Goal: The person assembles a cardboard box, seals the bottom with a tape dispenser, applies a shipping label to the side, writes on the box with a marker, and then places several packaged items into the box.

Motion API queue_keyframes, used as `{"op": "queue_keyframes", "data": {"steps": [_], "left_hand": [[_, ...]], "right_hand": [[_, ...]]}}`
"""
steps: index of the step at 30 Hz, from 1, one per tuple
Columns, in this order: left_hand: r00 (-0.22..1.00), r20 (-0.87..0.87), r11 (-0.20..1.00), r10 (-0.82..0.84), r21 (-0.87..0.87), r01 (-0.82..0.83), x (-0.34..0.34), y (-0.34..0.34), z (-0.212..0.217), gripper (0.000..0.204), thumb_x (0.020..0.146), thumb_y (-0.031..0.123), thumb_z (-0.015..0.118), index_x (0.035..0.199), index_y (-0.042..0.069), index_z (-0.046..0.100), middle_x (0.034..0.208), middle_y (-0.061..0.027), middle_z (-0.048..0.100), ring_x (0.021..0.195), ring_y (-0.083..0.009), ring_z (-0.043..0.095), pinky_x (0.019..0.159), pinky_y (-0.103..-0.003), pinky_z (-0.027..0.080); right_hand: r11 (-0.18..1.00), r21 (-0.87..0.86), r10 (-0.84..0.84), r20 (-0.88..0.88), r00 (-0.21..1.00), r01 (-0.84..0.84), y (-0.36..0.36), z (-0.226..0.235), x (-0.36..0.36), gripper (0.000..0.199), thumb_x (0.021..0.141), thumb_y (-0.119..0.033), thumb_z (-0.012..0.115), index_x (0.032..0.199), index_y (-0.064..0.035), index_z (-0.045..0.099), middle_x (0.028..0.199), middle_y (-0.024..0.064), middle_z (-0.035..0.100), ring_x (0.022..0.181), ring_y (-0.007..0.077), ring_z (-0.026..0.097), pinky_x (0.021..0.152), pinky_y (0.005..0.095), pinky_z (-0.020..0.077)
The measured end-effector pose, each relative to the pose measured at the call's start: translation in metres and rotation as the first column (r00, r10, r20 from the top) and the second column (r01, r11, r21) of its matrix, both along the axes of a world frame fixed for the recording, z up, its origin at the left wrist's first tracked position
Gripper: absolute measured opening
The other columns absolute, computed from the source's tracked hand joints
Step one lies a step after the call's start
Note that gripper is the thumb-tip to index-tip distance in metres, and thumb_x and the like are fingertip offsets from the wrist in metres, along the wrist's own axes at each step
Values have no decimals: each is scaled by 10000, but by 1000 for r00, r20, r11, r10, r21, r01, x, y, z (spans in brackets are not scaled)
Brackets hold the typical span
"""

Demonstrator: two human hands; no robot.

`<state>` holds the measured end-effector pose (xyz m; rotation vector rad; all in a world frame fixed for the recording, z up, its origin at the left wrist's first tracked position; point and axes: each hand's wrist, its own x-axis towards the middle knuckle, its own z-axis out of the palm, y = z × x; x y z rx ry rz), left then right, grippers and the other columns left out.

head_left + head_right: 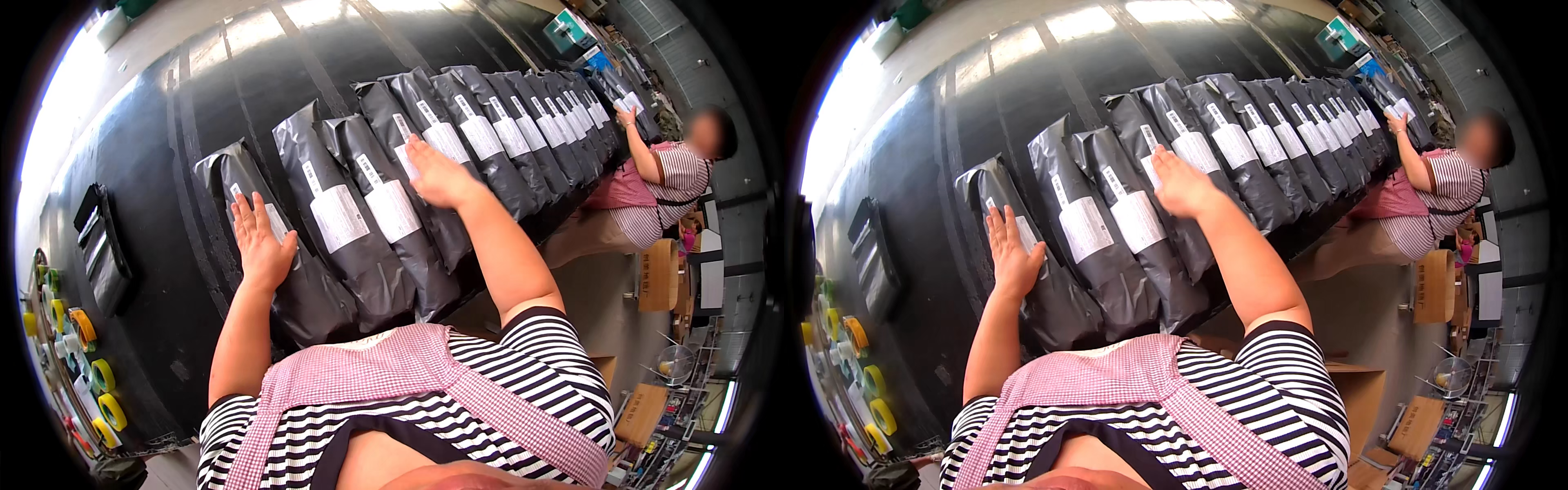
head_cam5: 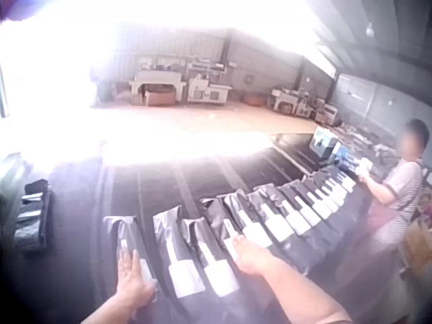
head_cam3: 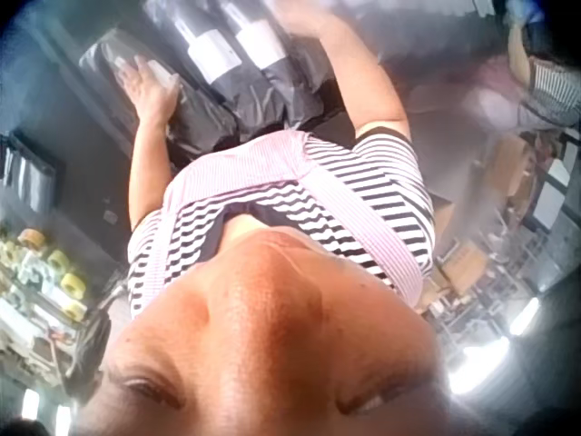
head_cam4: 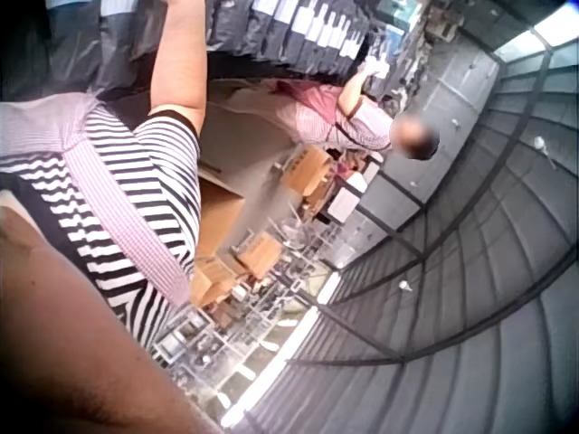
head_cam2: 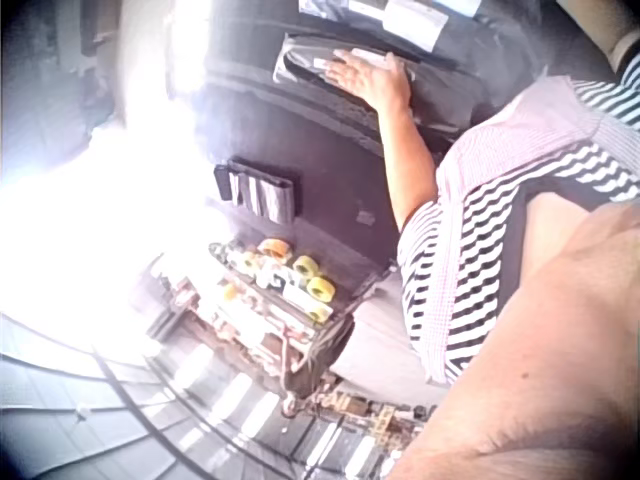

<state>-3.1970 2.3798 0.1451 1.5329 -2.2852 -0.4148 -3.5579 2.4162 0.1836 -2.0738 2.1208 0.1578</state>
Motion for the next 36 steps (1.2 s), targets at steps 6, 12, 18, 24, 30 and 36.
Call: {"op": "queue_keyframes", "data": {"steps": [6,12,18,24,30,36], "left_hand": [[998,-19,998,-53,-42,52,-19,1,2,858,777,206,672,1515,64,259,1600,-206,91,1464,-436,82,1190,-464,127],[1000,16,999,-11,33,11,-4,0,3,838,775,204,673,1519,149,289,1608,-188,72,1465,-446,50,1184,-487,122],[969,-158,974,192,155,-168,-2,8,-7,1132,683,275,784,1557,177,71,1574,-290,28,1452,-458,100,1153,-486,208],[951,-280,974,131,215,-71,0,3,-7,1124,670,275,773,1549,139,85,1544,-329,69,1396,-481,245,1110,-458,312],[958,-287,981,10,187,46,-5,22,-7,1066,678,280,779,1545,195,163,1560,-300,72,1434,-457,160,1134,-513,232],[916,53,908,-398,-117,402,-58,29,29,657,852,561,594,1428,270,471,1586,-198,166,1477,-405,44,1118,-656,-4]], "right_hand": [[971,-237,-48,-231,972,-9,-44,-32,-91,641,959,-262,446,1517,-39,224,1599,144,166,1478,298,155,1209,392,135],[919,-392,27,-19,999,-32,13,-31,-55,494,907,-205,567,1363,-28,501,1501,171,378,1428,346,275,1170,421,233],[921,-296,-174,265,949,251,35,-20,16,928,789,-483,735,1466,-3,321,1451,262,397,1378,387,346,1129,419,306],[918,-209,-258,334,907,338,49,-36,-7,979,778,-387,754,1491,17,218,1391,294,430,1297,420,417,1085,438,353],[908,-188,-340,186,922,373,105,-17,28,907,832,-416,697,1515,-72,209,1471,246,348,1337,410,373,1089,471,333],[892,-200,-389,123,913,407,124,-12,56,879,819,-659,595,1533,-296,232,1544,241,224,1399,404,287,1104,520,278]]}}
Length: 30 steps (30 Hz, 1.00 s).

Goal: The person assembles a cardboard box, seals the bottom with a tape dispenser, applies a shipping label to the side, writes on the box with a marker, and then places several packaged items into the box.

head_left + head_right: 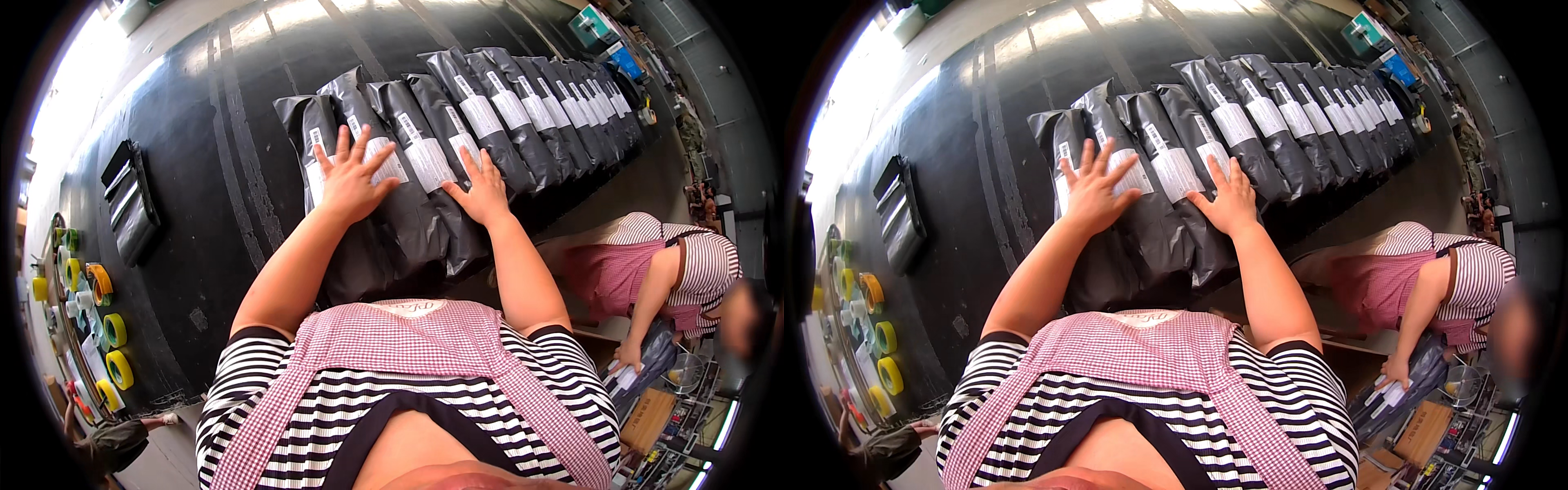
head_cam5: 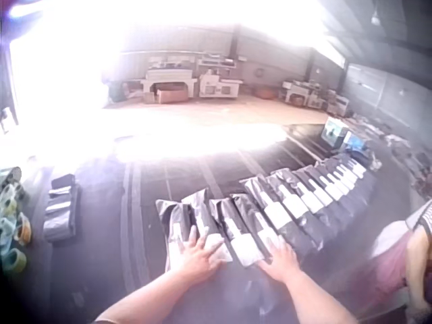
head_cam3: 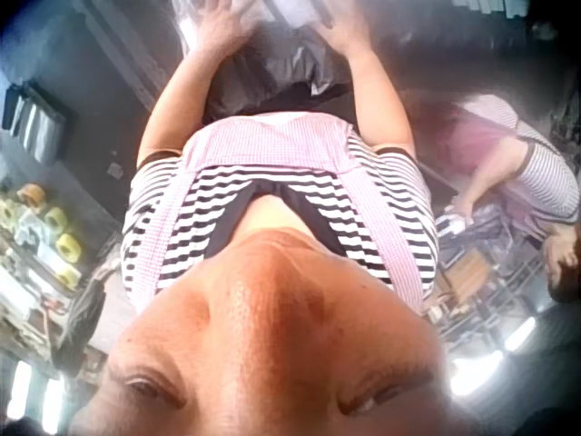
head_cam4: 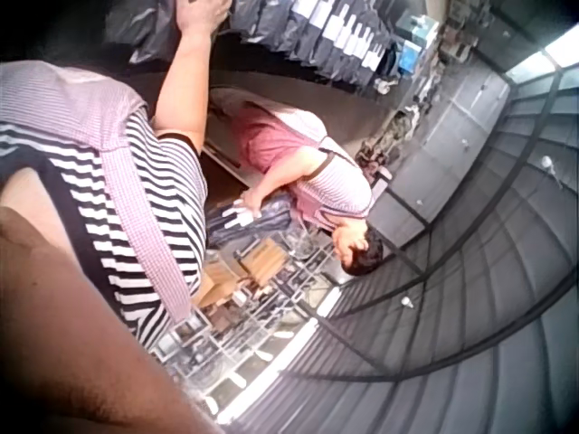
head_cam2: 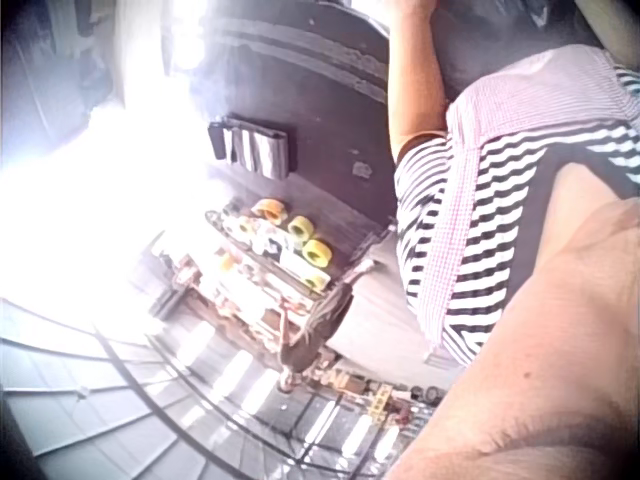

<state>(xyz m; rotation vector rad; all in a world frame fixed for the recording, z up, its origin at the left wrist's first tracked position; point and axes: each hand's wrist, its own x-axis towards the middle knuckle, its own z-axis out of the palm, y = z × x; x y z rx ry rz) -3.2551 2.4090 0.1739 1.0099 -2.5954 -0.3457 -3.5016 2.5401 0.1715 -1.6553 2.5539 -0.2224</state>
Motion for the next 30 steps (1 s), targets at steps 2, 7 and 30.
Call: {"op": "queue_keyframes", "data": {"steps": [2,7,30], "left_hand": [[993,116,998,15,53,-21,-14,5,4,676,832,624,572,1399,262,504,1568,-215,204,1424,-419,228,1104,-684,3],[982,189,983,7,176,-41,-13,34,13,677,816,636,583,1355,229,548,1551,-220,236,1315,-404,415,1098,-688,33],[491,-507,215,709,818,533,73,50,-29,593,847,241,712,1315,8,432,1199,-96,582,1086,-194,561,976,-352,425]], "right_hand": [[999,43,-14,19,1000,14,-5,3,-3,936,780,-715,591,1535,-307,218,1535,254,235,1391,413,299,1101,518,287],[996,78,-62,231,971,45,-10,1,-17,1237,663,-716,709,1555,-154,61,1472,280,344,1337,451,372,1091,503,318],[986,134,-92,930,-355,95,-5,32,-23,374,866,-305,680,1092,-9,642,939,98,704,784,182,687,758,335,556]]}}
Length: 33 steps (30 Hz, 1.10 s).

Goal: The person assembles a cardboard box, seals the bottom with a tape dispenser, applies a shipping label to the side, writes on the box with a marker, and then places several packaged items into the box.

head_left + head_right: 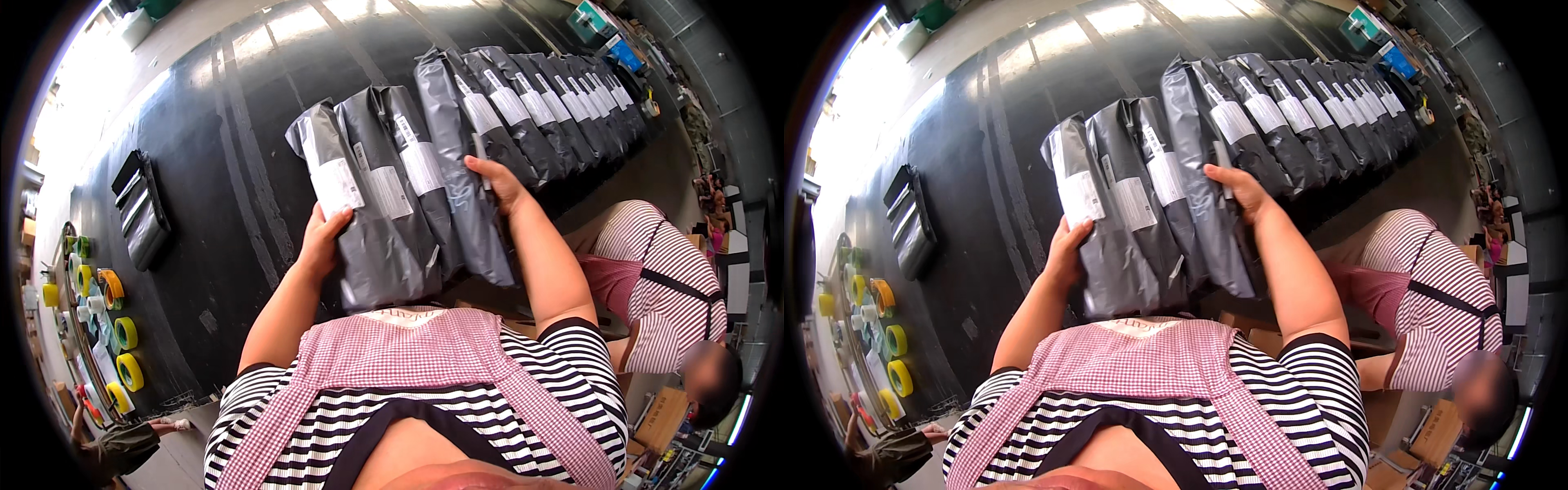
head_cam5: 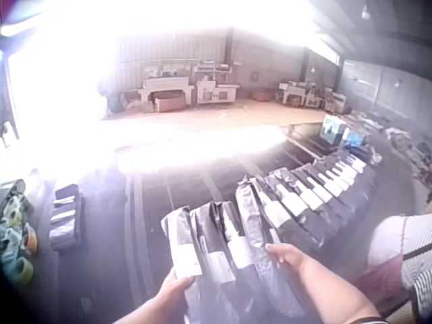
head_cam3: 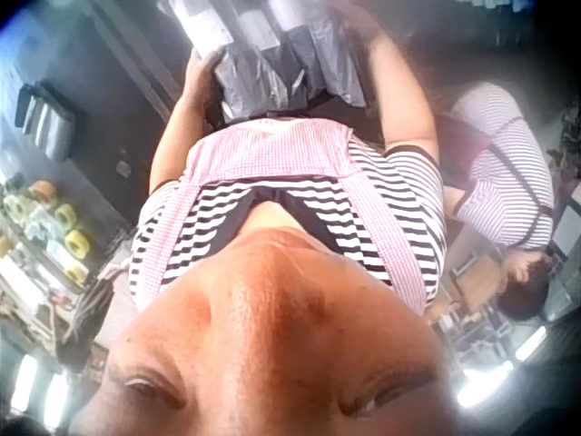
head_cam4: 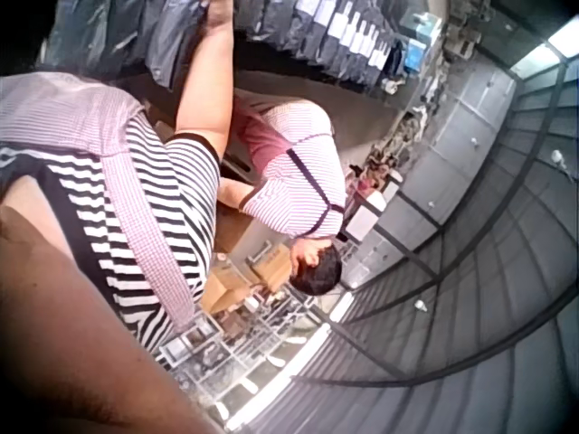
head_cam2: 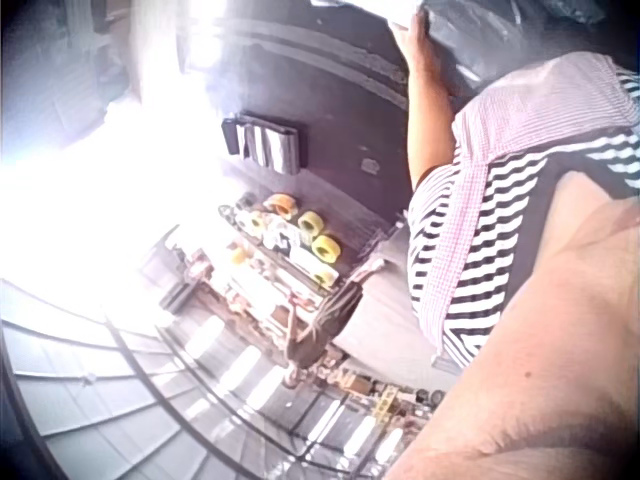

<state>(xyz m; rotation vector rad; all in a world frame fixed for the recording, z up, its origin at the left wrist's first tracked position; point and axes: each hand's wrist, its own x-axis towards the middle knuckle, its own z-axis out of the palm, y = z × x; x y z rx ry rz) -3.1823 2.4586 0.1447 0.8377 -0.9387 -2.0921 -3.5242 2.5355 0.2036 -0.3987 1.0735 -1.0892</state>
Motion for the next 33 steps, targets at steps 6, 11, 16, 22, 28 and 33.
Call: {"op": "queue_keyframes", "data": {"steps": [6,11,16,22,28,33], "left_hand": [[992,-121,998,-40,53,46,-43,-1,-33,682,872,339,674,1417,98,344,1317,-90,501,1186,-232,482,1035,-404,367],[972,146,983,-182,39,178,-33,-15,-34,563,835,314,666,1312,84,474,1085,-92,611,991,-219,594,901,-364,465],[976,161,981,-147,-102,164,-4,-11,-44,535,862,360,574,1235,-24,548,1102,-124,633,1009,-241,615,908,-373,481],[939,39,759,-342,-578,301,-23,7,-10,783,835,584,523,1301,-43,486,1261,-183,537,1098,-295,539,929,-415,450],[832,-15,466,-555,-834,296,-79,43,40,708,802,473,691,1266,-29,504,1213,-166,557,1065,-282,557,915,-421,456],[675,-11,370,-738,-843,391,-124,115,65,656,802,413,712,1252,-19,511,1201,-146,566,1062,-268,563,925,-413,453]], "right_hand": [[998,-18,66,234,970,-63,-5,-17,33,402,849,-315,653,1112,-11,652,957,116,717,815,203,703,783,324,564],[992,-120,-23,63,998,30,16,-38,52,371,768,-285,744,1057,-73,651,889,69,666,775,169,653,712,320,539],[904,-408,-180,-88,980,129,48,-15,82,790,723,-278,785,1374,-27,413,1163,110,557,1056,194,539,918,340,452],[737,-671,-424,-362,830,84,123,45,79,922,596,-298,848,1356,10,428,1242,171,521,1242,293,445,1057,378,344],[434,-898,-830,-428,358,-67,210,68,91,969,523,-412,847,1306,29,483,1380,287,386,1372,457,248,1120,520,205],[364,-929,-921,-370,125,-69,305,83,101,883,598,-492,812,1236,32,501,1425,306,307,1386,475,205,1101,528,226]]}}
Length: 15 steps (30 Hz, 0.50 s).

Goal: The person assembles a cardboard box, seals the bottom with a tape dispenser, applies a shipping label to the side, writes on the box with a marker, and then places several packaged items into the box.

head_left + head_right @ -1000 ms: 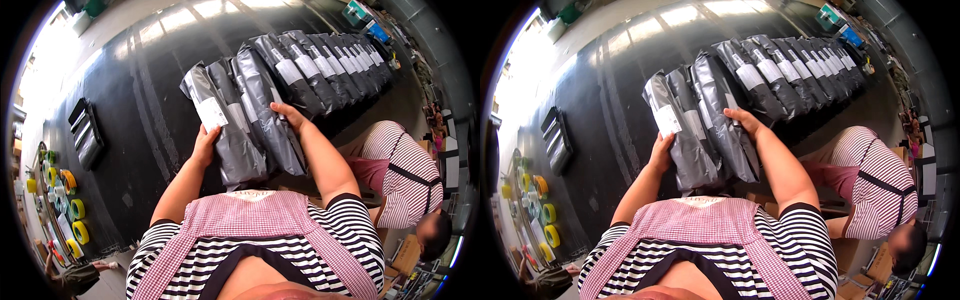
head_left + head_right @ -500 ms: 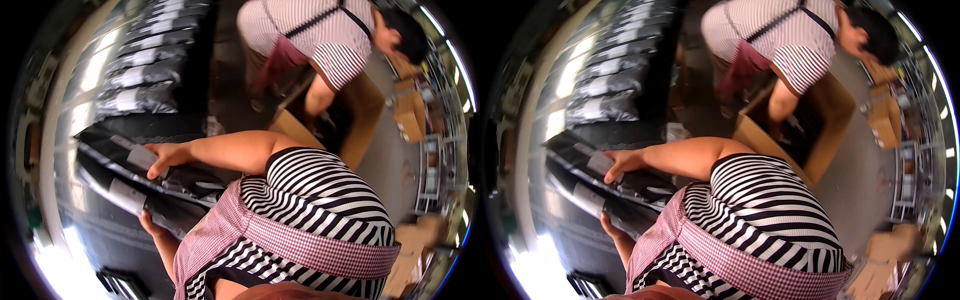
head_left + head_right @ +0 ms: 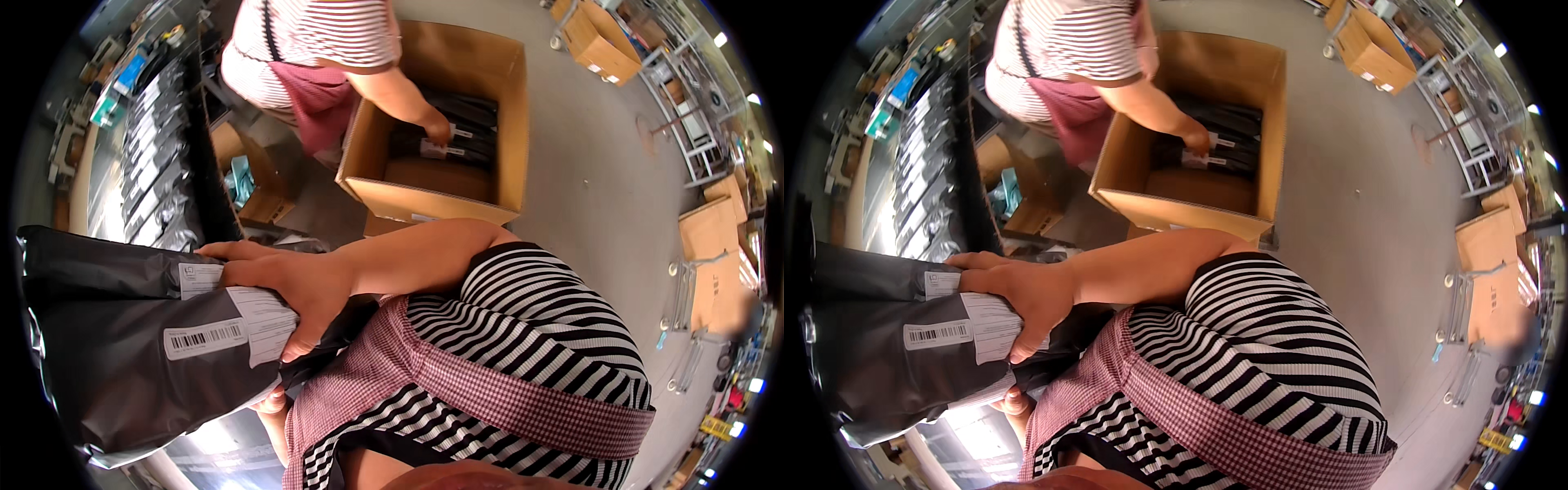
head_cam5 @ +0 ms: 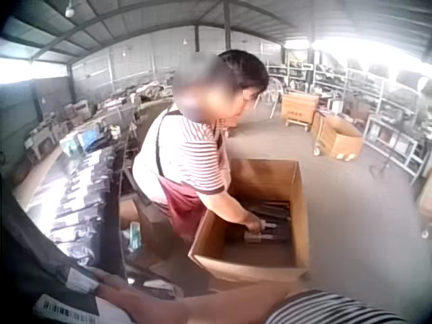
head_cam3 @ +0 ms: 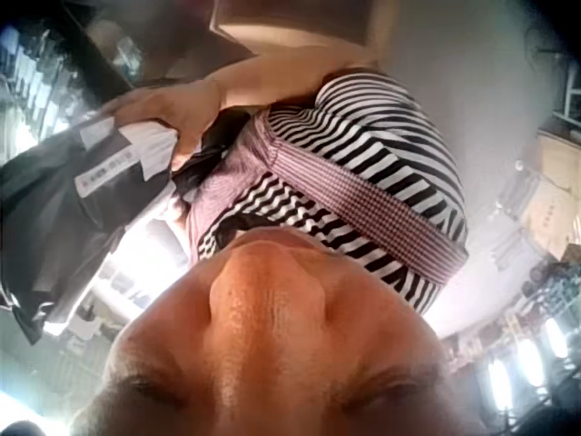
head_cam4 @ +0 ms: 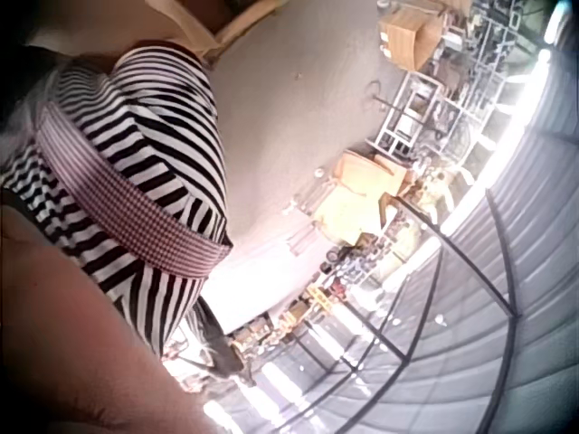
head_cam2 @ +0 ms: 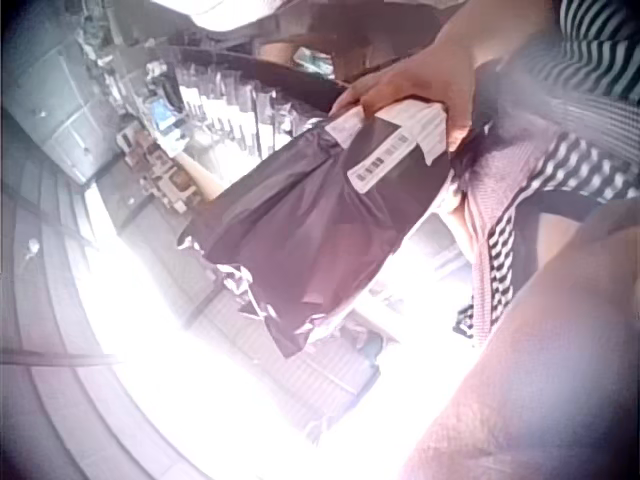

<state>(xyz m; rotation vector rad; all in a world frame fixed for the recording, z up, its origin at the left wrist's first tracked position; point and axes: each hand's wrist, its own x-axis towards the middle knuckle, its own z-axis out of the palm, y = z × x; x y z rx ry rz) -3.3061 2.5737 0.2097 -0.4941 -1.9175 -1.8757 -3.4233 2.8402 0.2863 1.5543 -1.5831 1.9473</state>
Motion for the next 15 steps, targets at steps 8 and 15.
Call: {"op": "queue_keyframes", "data": {"steps": [8,15], "left_hand": [[872,178,889,-456,136,438,-101,188,8,580,803,318,747,1230,-4,523,1181,-115,579,1057,-247,572,942,-399,449],[625,360,697,-693,554,455,-138,406,-44,525,803,234,778,1211,9,534,1164,-88,591,1052,-228,581,956,-388,445]], "right_hand": [[933,186,-291,-109,951,307,198,36,-20,928,598,-418,862,1317,6,457,1429,208,361,1323,316,370,1079,431,316],[857,509,-349,459,817,79,396,-17,-80,1069,550,-217,871,1452,0,339,1328,93,508,1238,203,457,1068,336,337]]}}
